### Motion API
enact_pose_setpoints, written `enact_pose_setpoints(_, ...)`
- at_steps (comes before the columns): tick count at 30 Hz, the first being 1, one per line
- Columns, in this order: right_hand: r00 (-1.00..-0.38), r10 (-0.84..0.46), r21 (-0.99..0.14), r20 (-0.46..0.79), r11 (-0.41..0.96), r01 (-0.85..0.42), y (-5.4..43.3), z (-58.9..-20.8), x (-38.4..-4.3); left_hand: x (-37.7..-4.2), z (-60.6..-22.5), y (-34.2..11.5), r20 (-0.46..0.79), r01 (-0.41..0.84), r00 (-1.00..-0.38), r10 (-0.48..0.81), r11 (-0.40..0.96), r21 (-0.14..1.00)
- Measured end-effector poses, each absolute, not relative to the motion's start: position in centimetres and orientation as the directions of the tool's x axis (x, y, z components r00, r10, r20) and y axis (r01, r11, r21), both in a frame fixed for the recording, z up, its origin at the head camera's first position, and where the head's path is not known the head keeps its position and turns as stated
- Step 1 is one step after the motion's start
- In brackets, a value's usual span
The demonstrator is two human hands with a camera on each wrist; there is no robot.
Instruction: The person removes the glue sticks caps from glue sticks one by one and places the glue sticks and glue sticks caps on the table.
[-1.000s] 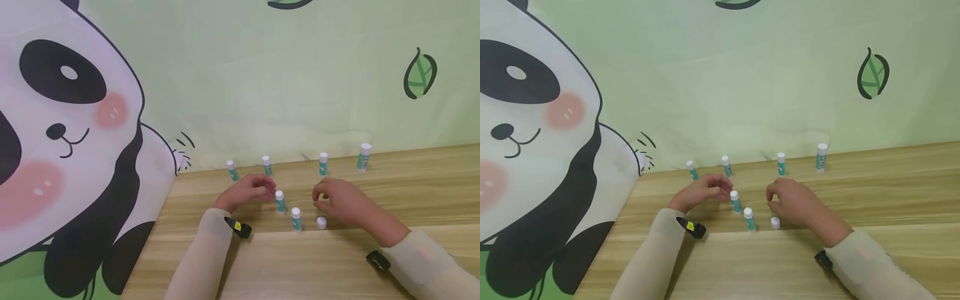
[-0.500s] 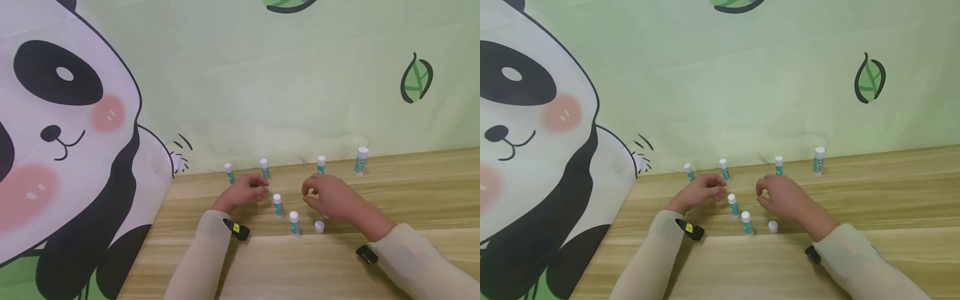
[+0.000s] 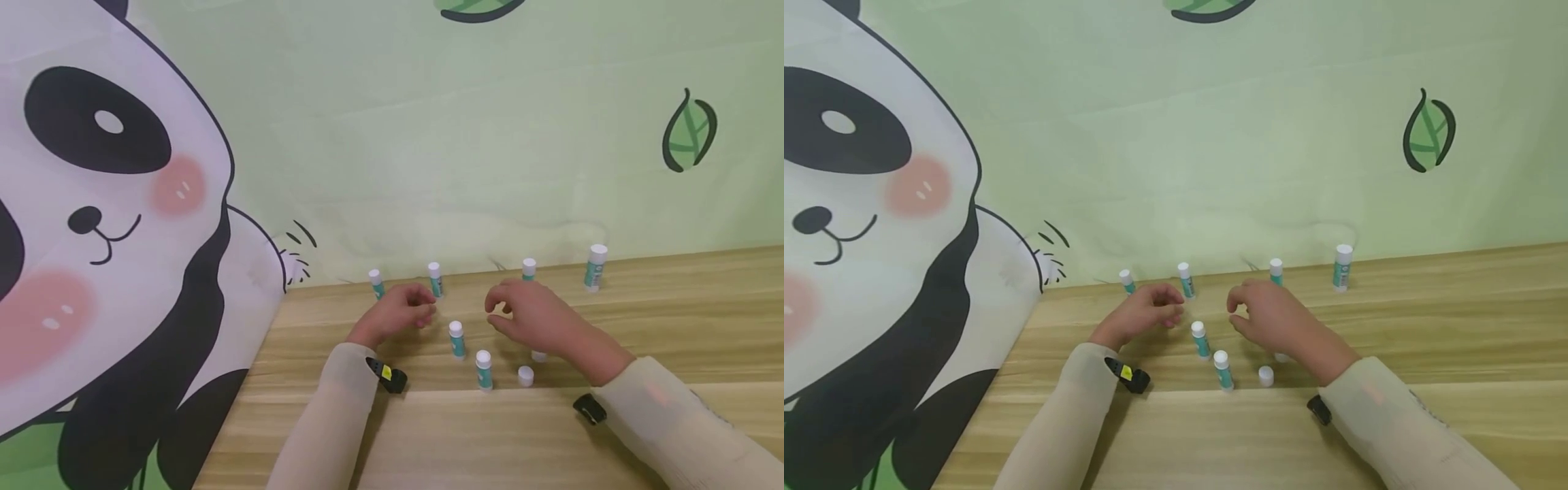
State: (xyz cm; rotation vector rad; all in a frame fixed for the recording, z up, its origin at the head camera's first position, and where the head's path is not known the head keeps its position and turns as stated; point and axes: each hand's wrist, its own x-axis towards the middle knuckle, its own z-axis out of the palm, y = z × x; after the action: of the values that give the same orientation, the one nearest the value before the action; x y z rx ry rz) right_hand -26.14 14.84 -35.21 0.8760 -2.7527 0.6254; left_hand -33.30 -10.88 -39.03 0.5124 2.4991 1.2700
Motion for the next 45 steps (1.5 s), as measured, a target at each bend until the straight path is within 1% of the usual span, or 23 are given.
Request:
enact_pose_setpoints(8, -0.808, -0.510, -0.327, 0.293, 0.741, -0.587, 14.6, -35.2, -26.6, -33.5, -39.1, -10.6, -0.075, 0.181, -0.909, 0.411, 0.550, 0.815)
enact_pose_setpoints(20, -0.831, -0.498, -0.365, 0.250, 0.746, -0.557, 14.4, -34.6, -27.2, -34.2, -39.8, -9.9, -0.036, 0.172, -0.936, 0.350, 0.544, 0.821)
enact_pose_setpoints(31, -0.852, -0.474, -0.399, 0.222, 0.753, -0.522, 14.1, -34.4, -27.7, -34.5, -39.8, -9.3, -0.004, 0.154, -0.971, 0.238, 0.640, 0.753)
enact_pose_setpoints(36, -0.856, -0.471, -0.414, 0.213, 0.750, -0.516, 13.9, -34.4, -27.8, -34.7, -39.7, -9.2, 0.020, 0.130, -0.983, 0.181, 0.621, 0.773)
enact_pose_setpoints(45, -0.852, -0.471, -0.388, 0.230, 0.758, -0.524, 13.4, -34.3, -28.2, -34.8, -39.8, -9.0, 0.011, 0.090, -0.991, 0.131, 0.606, 0.791)
